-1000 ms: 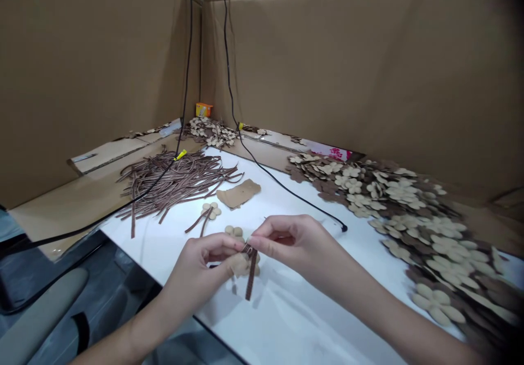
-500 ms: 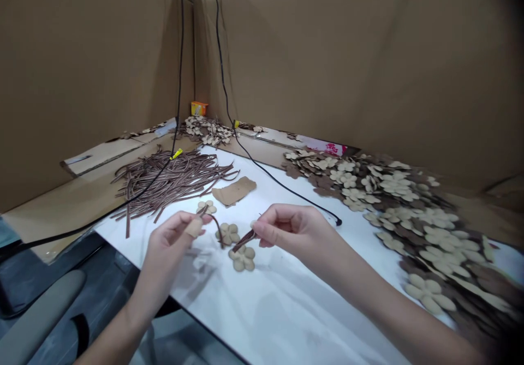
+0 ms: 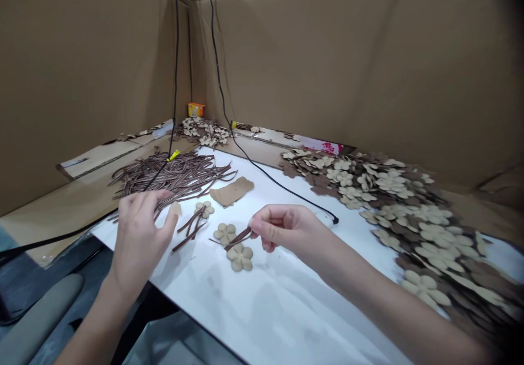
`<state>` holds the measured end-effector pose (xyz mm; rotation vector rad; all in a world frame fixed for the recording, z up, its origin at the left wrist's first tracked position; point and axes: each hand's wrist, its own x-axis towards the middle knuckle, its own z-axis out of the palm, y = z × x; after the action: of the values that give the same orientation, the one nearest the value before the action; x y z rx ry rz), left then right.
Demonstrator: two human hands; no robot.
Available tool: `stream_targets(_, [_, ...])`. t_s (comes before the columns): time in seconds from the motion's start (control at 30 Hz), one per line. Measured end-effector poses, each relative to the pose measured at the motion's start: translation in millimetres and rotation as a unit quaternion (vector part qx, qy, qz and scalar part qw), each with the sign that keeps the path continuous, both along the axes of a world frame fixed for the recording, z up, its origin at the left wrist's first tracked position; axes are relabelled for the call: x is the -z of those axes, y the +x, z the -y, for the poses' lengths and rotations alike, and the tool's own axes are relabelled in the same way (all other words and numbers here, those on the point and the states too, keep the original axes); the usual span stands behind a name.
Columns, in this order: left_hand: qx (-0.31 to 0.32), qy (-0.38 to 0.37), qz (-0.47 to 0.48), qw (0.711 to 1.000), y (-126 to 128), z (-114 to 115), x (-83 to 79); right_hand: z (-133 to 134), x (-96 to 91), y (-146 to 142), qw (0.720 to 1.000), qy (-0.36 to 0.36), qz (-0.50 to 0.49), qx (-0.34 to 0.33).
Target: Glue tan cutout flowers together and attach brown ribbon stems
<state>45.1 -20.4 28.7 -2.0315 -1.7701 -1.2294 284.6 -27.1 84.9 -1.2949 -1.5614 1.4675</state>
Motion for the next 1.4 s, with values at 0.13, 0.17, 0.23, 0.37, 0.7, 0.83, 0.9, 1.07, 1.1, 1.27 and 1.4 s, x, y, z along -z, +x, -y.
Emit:
stream_targets(0.13, [0.11,-0.024,0.067,0.991,7.1,4.8,-14.8,-0.7,3.2,0.8,1.0,0.023,0.01,-0.012])
stream_targets(0.17, [0.166,-0.078,0.108,0.977,11.8,6.2,-19.7,-0.4,3.4,0.4,0.999,0.032,0.016,-0.015])
stream_targets(0.23, [0.272,-0.219,0.189,0.918,23.0,7.5,-29.1,1.3,2.6,-1.0,0.998,0.052,0.034,-0.022])
stream_targets(0.37, [0.373,-0.383,0.25,0.807,43.4,2.7,-39.3,6.2,-0.7,-4.5,0.992,0.092,0.076,-0.028])
stream_targets(0.7, [0.401,-0.458,0.37,0.702,60.5,-3.8,-24.7,11.6,0.7,-2.4,0.933,0.257,0.251,-0.013])
stream_targets(0.83, [0.398,-0.451,0.399,0.692,61.3,-0.3,-26.0,10.1,-1.4,-2.3,0.943,0.243,0.228,-0.003])
stream_targets(0.9, [0.394,-0.441,0.407,0.697,60.4,0.8,-27.1,7.6,-1.8,-2.3,0.972,0.171,0.158,-0.002])
stream_targets(1.07, [0.402,-0.438,0.416,0.688,58.3,2.7,-26.1,1.6,1.8,-2.9,0.999,0.019,0.001,-0.026])
stream_targets(1.1, [0.406,-0.441,0.418,0.683,58.0,3.1,-25.2,1.2,2.8,-3.2,0.999,0.016,-0.01,-0.028])
stream_targets(1.27, [0.423,-0.434,0.405,0.684,56.0,5.8,-21.1,0.9,4.4,-3.2,0.998,0.056,-0.013,-0.027])
stream_targets(1.4, [0.416,-0.462,0.386,0.682,53.4,7.9,-21.7,-0.4,4.3,-1.8,0.997,0.079,0.004,-0.015])
